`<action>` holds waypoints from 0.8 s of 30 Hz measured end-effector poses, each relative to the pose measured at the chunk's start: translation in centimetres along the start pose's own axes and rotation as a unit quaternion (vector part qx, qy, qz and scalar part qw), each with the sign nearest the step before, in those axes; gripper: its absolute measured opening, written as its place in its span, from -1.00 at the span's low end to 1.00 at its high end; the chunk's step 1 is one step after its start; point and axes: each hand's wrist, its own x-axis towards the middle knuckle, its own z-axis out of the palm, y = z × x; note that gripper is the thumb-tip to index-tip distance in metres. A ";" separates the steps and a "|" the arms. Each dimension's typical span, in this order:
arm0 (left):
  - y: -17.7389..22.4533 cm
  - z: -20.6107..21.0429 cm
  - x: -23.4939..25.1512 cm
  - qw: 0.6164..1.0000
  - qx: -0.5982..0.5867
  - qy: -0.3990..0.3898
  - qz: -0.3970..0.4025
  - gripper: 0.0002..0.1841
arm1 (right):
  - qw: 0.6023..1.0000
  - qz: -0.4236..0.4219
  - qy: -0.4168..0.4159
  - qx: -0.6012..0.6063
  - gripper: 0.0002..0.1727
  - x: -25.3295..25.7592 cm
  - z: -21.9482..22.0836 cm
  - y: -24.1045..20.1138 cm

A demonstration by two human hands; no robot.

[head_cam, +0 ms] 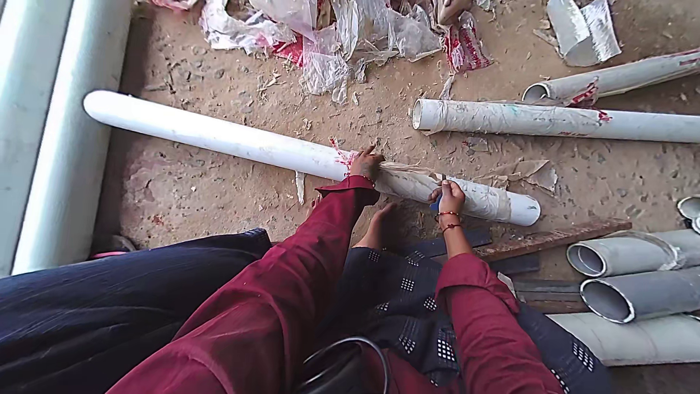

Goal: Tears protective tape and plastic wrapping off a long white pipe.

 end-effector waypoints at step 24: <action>2.4 1.1 -9.4 0.991 0.076 -0.113 0.000 -0.47 | 0.906 -0.176 -0.192 -0.333 -0.61 1.7 4.7 -4.3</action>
